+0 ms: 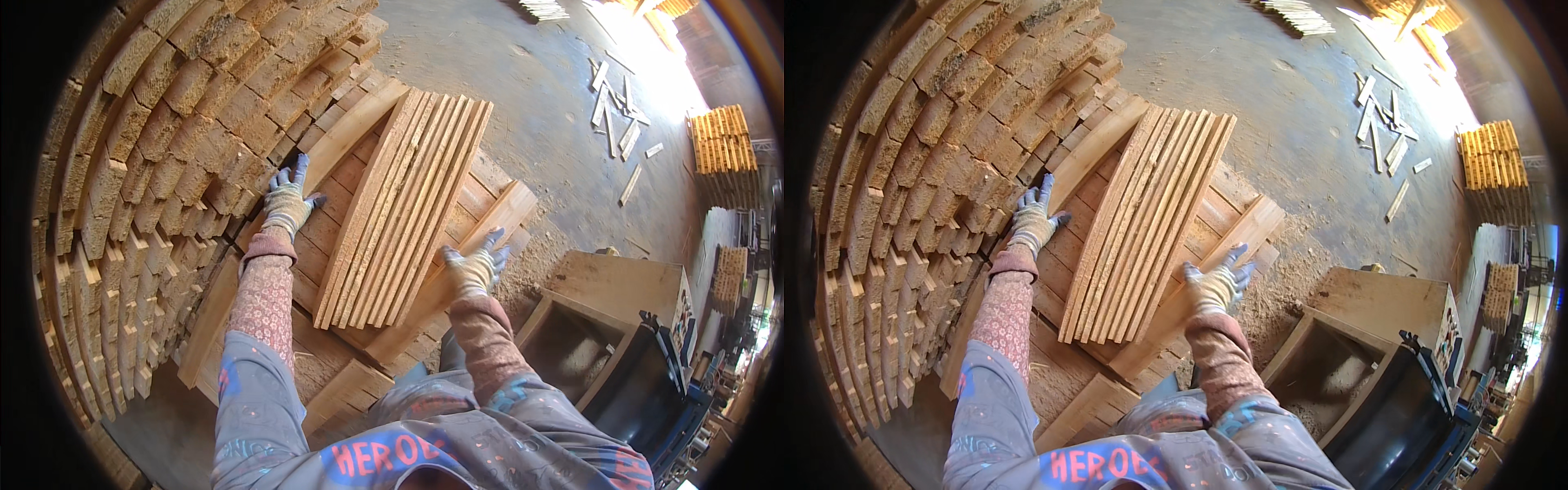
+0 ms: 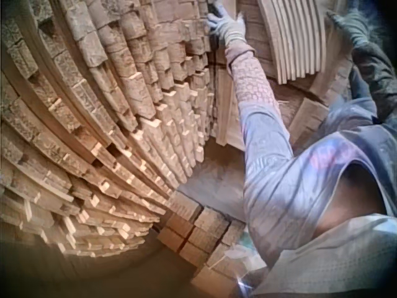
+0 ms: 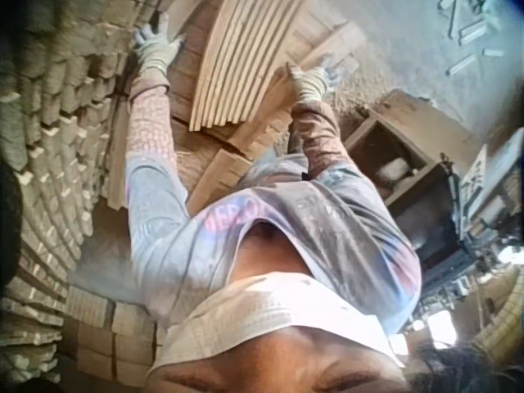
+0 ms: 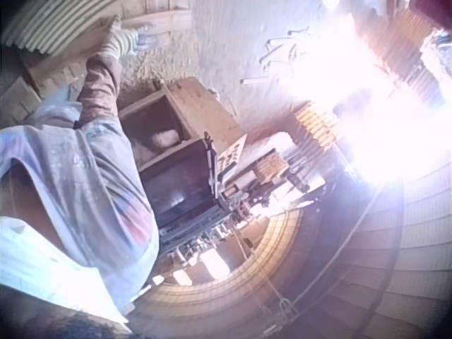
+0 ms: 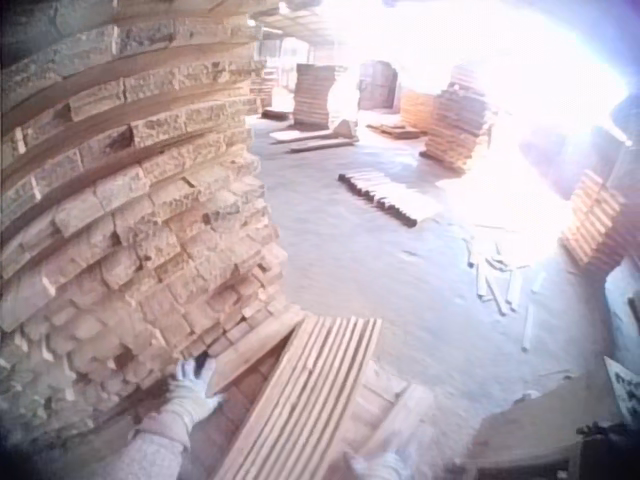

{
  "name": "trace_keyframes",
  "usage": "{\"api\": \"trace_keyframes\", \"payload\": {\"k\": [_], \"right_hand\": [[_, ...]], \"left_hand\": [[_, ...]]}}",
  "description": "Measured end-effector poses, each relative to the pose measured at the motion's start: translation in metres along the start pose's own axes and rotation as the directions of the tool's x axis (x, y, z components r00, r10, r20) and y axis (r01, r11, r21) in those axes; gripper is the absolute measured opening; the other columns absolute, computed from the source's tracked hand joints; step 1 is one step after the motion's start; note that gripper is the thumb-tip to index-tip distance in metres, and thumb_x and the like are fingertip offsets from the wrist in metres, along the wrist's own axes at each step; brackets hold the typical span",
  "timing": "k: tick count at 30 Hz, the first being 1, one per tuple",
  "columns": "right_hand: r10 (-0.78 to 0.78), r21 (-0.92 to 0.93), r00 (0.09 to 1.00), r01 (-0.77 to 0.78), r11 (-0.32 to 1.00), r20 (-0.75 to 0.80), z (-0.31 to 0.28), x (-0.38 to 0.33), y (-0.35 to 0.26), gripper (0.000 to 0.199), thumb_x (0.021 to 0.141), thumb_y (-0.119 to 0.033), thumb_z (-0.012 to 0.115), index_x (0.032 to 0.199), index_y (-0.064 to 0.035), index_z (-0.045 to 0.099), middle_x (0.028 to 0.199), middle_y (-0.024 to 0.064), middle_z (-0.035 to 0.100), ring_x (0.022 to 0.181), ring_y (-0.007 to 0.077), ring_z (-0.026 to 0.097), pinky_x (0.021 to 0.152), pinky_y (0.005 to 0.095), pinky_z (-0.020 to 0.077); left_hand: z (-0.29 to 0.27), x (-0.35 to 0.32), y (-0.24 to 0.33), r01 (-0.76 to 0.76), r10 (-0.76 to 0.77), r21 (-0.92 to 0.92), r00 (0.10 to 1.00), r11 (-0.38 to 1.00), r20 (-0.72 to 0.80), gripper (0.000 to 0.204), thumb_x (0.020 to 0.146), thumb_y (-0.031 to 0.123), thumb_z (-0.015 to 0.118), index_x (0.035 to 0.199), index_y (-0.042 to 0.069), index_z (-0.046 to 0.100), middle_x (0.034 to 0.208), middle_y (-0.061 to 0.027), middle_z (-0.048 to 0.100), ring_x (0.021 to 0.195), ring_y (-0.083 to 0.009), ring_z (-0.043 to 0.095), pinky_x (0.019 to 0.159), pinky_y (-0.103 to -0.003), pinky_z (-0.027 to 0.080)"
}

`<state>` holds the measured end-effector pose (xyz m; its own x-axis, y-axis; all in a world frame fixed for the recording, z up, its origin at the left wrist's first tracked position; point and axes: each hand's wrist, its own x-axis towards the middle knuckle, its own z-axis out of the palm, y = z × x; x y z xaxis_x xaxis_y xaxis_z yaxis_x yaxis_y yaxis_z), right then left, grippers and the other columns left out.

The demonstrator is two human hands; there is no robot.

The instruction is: The person repeatedly picks up stacks of thin wooden planks from a pile and places them onto a conveyor belt. The action is continuous and repetitive throughout the clip.

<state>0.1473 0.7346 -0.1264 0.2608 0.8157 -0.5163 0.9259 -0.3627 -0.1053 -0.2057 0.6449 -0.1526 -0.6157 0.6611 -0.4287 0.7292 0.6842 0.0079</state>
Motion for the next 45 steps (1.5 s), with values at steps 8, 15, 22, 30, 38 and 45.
{"api": "trace_keyframes", "payload": {"k": [8,15,22,30,38,45], "right_hand": [[-0.237,0.49,0.968,0.245,0.836,-0.08,-0.001,0.039,-0.056,0.101,0.08,0.0,0.07,0.164,-0.0076,0.014,0.169,0.0234,0.009,0.153,0.0394,0.022,0.127,0.0377,0.0262],[-0.512,0.925,0.858,0.177,0.337,0.023,0.014,0.091,-0.049,0.098,0.088,-0.05,0.079,0.154,0.0086,0.036,0.136,0.0201,0.061,0.127,0.0296,0.056,0.109,0.0376,0.0447],[-0.645,0.892,0.764,0.292,0.345,0.0,0.002,0.086,-0.052,0.065,0.092,-0.043,0.079,0.134,0.0024,0.06,0.116,0.0079,0.068,0.107,0.0198,0.061,0.099,0.0325,0.0455],[-0.679,0.679,0.729,0.457,0.575,0.084,0.015,0.087,-0.052,0.103,0.088,-0.038,0.084,0.156,0.0102,0.024,0.14,0.0218,0.057,0.128,0.0266,0.053,0.111,0.0362,0.0412],[-0.943,0.462,0.222,0.883,0.087,-0.246,-0.002,-0.002,-0.048,0.099,0.082,-0.037,0.086,0.158,-0.0023,0.032,0.15,0.0243,0.045,0.136,0.038,0.047,0.108,0.0497,0.0441],[-0.761,-0.019,-0.587,0.788,-0.615,0.277,0.162,-0.291,-0.109,0.088,0.073,-0.038,0.087,0.149,-0.0188,0.047,0.149,0.0179,0.049,0.137,0.0377,0.045,0.107,0.0532,0.0427]], "left_hand": [[0.0,-0.013,-0.005,-0.134,0.123,-0.062,0.979,0.989,-0.16,0.103,0.085,0.054,0.077,0.165,0.025,0.018,0.146,-0.0248,0.046,0.135,-0.0417,0.044,0.117,-0.053,0.036],[0.036,-0.041,0.019,-0.139,0.41,-0.871,0.909,0.47,0.077,0.098,0.088,0.061,0.073,0.154,-0.004,0.039,0.136,-0.0264,0.057,0.122,-0.0303,0.059,0.1,-0.038,0.051],[0.043,-0.116,0.054,-0.109,0.127,-0.449,0.992,0.887,0.009,0.086,0.092,0.07,0.058,0.154,0.011,0.046,0.143,-0.0288,0.046,0.129,-0.0431,0.053,0.111,-0.044,0.044],[0.081,-0.137,0.055,-0.088,-0.126,-0.736,0.965,0.671,-0.231,0.1,0.082,0.069,0.073,0.157,0.012,0.039,0.119,-0.0268,0.064,0.112,-0.0424,0.062,0.103,-0.044,0.05],[0.133,-0.472,-0.07,0.237,-0.164,-0.199,0.931,0.951,0.325,0.13,0.057,0.059,0.093,0.163,0.028,0.025,0.16,-0.0249,0.025,0.149,-0.0476,0.02,0.119,-0.066,0.021],[0.236,-0.549,-0.148,0.034,-0.037,-0.112,0.999,0.993,-0.025,0.1,0.081,0.038,0.082,0.163,0.037,0.024,0.142,-0.0167,0.046,0.124,-0.0392,0.045,0.107,-0.059,0.034]]}}
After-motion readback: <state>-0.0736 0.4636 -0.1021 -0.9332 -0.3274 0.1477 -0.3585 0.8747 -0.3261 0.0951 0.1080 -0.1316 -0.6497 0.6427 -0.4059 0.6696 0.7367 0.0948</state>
